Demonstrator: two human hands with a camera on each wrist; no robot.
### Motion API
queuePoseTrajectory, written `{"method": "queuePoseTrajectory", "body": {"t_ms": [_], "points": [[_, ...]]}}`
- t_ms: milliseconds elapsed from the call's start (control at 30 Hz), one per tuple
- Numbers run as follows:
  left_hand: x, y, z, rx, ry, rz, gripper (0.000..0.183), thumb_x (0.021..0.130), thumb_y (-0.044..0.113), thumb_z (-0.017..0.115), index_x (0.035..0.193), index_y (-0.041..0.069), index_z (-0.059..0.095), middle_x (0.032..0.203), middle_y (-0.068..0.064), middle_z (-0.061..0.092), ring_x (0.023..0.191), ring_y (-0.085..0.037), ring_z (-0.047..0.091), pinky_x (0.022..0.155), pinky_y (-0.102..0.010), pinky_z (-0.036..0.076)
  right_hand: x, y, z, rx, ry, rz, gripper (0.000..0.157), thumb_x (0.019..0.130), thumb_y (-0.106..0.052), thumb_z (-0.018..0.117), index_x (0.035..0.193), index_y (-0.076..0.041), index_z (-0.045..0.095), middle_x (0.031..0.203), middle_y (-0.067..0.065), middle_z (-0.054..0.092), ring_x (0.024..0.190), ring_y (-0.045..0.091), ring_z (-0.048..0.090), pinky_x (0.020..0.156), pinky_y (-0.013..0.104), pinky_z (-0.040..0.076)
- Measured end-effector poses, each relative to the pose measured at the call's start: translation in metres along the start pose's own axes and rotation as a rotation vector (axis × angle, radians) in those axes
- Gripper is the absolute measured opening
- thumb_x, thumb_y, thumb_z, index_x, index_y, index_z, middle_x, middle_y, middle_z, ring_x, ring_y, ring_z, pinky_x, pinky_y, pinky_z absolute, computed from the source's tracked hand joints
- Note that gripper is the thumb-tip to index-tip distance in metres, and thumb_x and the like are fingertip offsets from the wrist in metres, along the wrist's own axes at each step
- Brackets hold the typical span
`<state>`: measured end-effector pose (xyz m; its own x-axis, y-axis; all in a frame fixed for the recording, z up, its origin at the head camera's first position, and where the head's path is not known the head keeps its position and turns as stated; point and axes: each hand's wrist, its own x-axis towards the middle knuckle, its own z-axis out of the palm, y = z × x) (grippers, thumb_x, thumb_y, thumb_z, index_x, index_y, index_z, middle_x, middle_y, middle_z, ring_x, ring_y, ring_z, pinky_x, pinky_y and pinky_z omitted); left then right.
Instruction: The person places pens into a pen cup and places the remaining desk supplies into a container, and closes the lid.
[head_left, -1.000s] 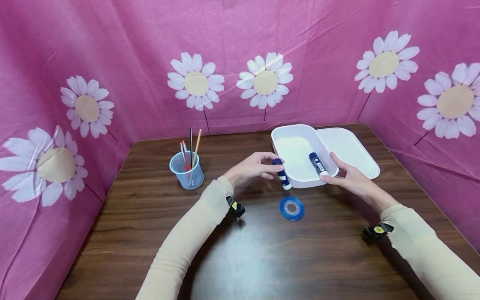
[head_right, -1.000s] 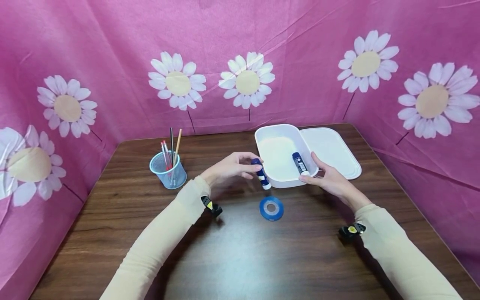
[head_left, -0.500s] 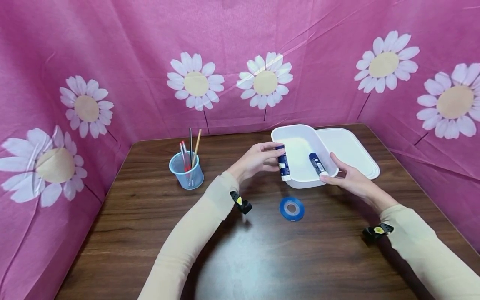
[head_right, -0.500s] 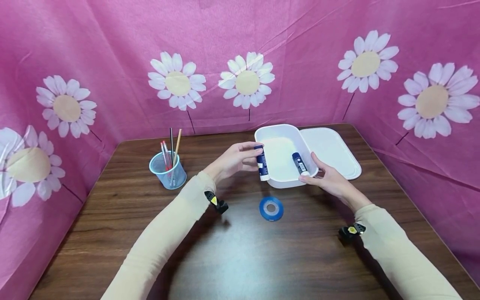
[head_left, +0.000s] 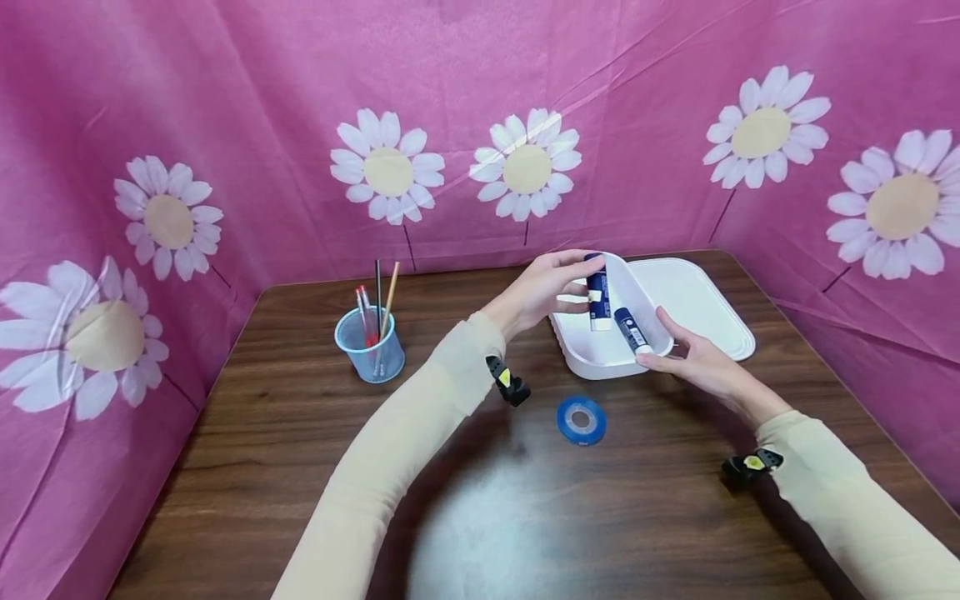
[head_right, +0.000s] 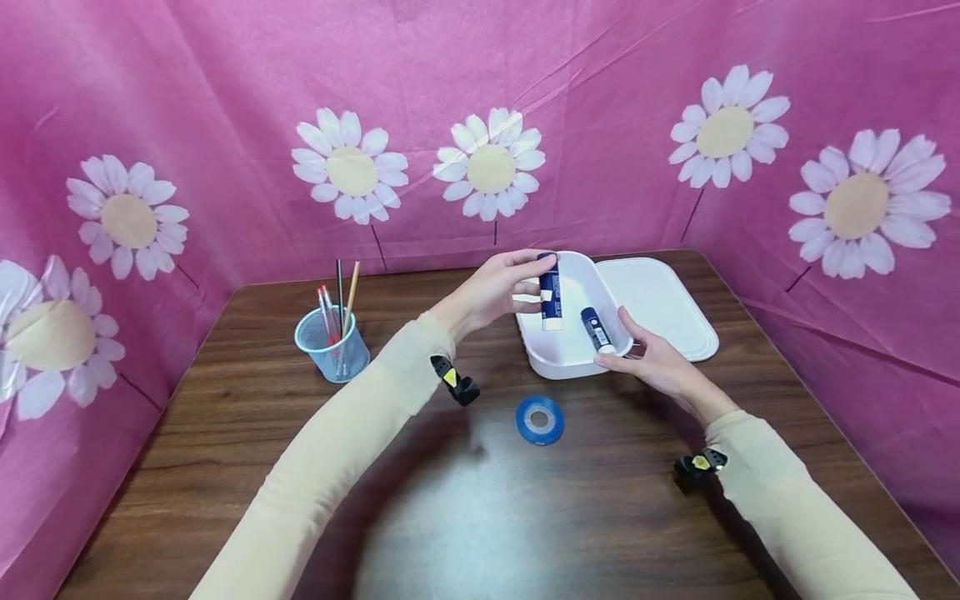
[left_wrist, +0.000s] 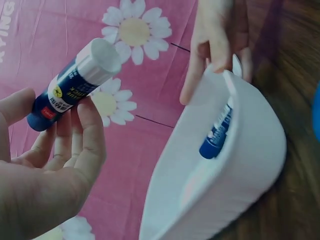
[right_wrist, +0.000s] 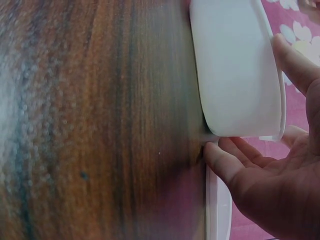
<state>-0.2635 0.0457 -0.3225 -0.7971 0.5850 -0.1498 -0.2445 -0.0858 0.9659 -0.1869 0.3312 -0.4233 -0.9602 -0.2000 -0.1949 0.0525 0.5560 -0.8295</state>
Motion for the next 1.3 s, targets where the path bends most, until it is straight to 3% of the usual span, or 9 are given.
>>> {"method": "queuePoseTrajectory", "body": {"t_ms": [300, 600, 1000, 1300], "points": [[0.012, 0.019, 0.031, -0.077, 0.035, 0.067, 0.031, 0.097, 0.032, 0.072, 0.120, 0.014, 0.066, 0.104, -0.008, 0.071, 0.091, -0.024, 0.069, 0.079, -0.036, 0.061, -0.002, -0.005, 0.000, 0.001, -0.009, -0.007, 0.100, 0.096, -0.037, 0.071, 0.163, -0.024, -0.003, 0.167, 0.023, 0.004, 0.144, 0.044, 0.028, 0.115, 0.066, 0.024], [0.019, 0.028, 0.053, -0.016, 0.053, 0.119, 0.021, 0.096, 0.030, 0.072, 0.112, 0.016, 0.069, 0.098, -0.008, 0.070, 0.086, -0.022, 0.067, 0.075, -0.035, 0.061, -0.002, -0.005, 0.000, 0.002, -0.015, -0.008, 0.099, 0.097, -0.037, 0.069, 0.162, -0.024, -0.004, 0.167, 0.024, 0.005, 0.141, 0.046, 0.032, 0.113, 0.068, 0.027], [0.025, 0.034, 0.066, -0.028, 0.067, 0.130, 0.016, 0.096, 0.027, 0.072, 0.108, 0.016, 0.070, 0.094, -0.006, 0.068, 0.079, -0.021, 0.066, 0.073, -0.033, 0.061, -0.002, -0.005, -0.001, -0.004, -0.020, 0.009, 0.101, 0.097, -0.039, 0.070, 0.162, -0.024, -0.005, 0.166, 0.026, 0.003, 0.145, 0.050, 0.024, 0.112, 0.071, 0.025], [0.033, 0.034, 0.065, -0.033, 0.107, 0.104, 0.019, 0.094, 0.027, 0.075, 0.110, 0.016, 0.071, 0.092, -0.005, 0.069, 0.080, -0.020, 0.067, 0.071, -0.033, 0.062, -0.004, -0.007, 0.000, -0.009, -0.018, 0.010, 0.101, 0.097, -0.039, 0.070, 0.162, -0.024, -0.005, 0.166, 0.025, 0.003, 0.146, 0.049, 0.023, 0.113, 0.069, 0.025]]}}
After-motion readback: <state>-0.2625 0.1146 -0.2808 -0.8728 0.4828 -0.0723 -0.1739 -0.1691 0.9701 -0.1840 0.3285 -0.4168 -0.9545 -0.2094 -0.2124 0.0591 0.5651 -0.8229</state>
